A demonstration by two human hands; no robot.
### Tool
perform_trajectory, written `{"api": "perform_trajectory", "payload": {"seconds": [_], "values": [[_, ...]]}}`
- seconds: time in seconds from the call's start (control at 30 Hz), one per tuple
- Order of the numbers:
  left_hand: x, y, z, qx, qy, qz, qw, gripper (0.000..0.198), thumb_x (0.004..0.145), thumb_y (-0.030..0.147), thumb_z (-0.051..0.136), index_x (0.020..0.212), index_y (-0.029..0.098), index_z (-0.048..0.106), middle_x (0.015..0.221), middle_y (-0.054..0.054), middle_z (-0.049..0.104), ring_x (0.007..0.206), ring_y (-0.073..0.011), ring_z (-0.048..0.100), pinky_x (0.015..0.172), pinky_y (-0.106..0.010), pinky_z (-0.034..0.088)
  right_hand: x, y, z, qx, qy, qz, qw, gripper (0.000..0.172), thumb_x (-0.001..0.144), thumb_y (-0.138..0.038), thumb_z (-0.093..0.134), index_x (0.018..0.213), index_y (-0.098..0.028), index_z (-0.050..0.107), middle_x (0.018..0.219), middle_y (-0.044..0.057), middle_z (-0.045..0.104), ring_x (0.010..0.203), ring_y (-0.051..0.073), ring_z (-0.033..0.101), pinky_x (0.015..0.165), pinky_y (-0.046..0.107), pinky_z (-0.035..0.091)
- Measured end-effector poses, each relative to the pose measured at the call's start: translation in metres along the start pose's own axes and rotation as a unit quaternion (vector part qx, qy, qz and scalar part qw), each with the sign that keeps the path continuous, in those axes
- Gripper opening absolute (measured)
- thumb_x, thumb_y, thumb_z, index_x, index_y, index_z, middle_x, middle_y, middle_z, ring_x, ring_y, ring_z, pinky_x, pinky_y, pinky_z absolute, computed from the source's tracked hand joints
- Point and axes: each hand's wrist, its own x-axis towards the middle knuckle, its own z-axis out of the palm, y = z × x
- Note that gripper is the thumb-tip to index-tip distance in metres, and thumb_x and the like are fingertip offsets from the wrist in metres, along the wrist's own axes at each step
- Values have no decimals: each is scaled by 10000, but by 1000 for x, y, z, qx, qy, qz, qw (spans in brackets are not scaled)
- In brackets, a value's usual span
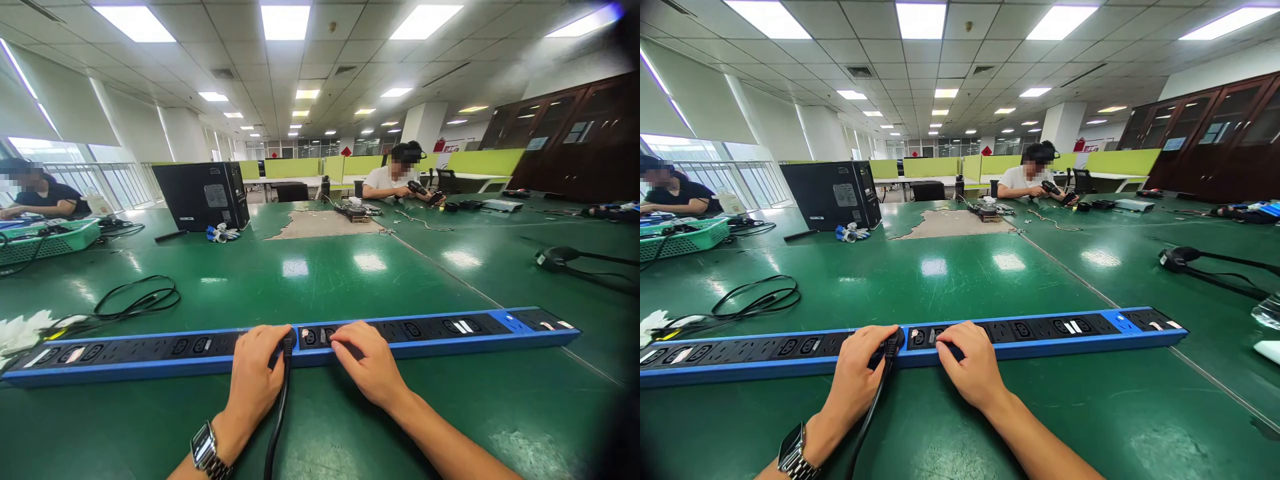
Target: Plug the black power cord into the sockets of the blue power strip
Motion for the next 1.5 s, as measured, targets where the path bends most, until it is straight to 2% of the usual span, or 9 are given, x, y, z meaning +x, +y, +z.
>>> {"api": "perform_trajectory", "payload": {"seconds": [0.3,0.57,1.3,1.5], "values": [[-2,0,3,39,4,4,999,419,835,95,505,1215,261,558,1139,-37,683,1082,-229,586,929,-404,402,-1,2,0,0,-5,-1,1000,106,879,-218,567,830,-210,660,818,16,703,788,177,616,743,332,450],[-3,-3,4,19,27,13,999,355,886,131,471,1202,246,584,1121,-42,697,1054,-219,608,909,-393,425,-1,1,0,-1,-13,1,1000,108,878,-220,567,820,-213,657,814,12,701,787,179,614,748,332,439],[-4,-6,7,-5,64,14,998,305,895,170,514,1164,260,625,1064,-33,707,988,-210,631,878,-371,461,-1,2,0,8,-10,0,1000,103,876,-204,572,817,-214,655,811,5,701,783,169,607,746,327,434],[-4,-8,-3,-19,133,0,991,324,897,247,576,1220,262,559,1098,-42,682,1000,-214,615,871,-355,466,-1,2,-1,9,-4,-7,1000,108,881,-204,568,807,-211,647,797,6,697,778,169,606,741,326,432]]}}
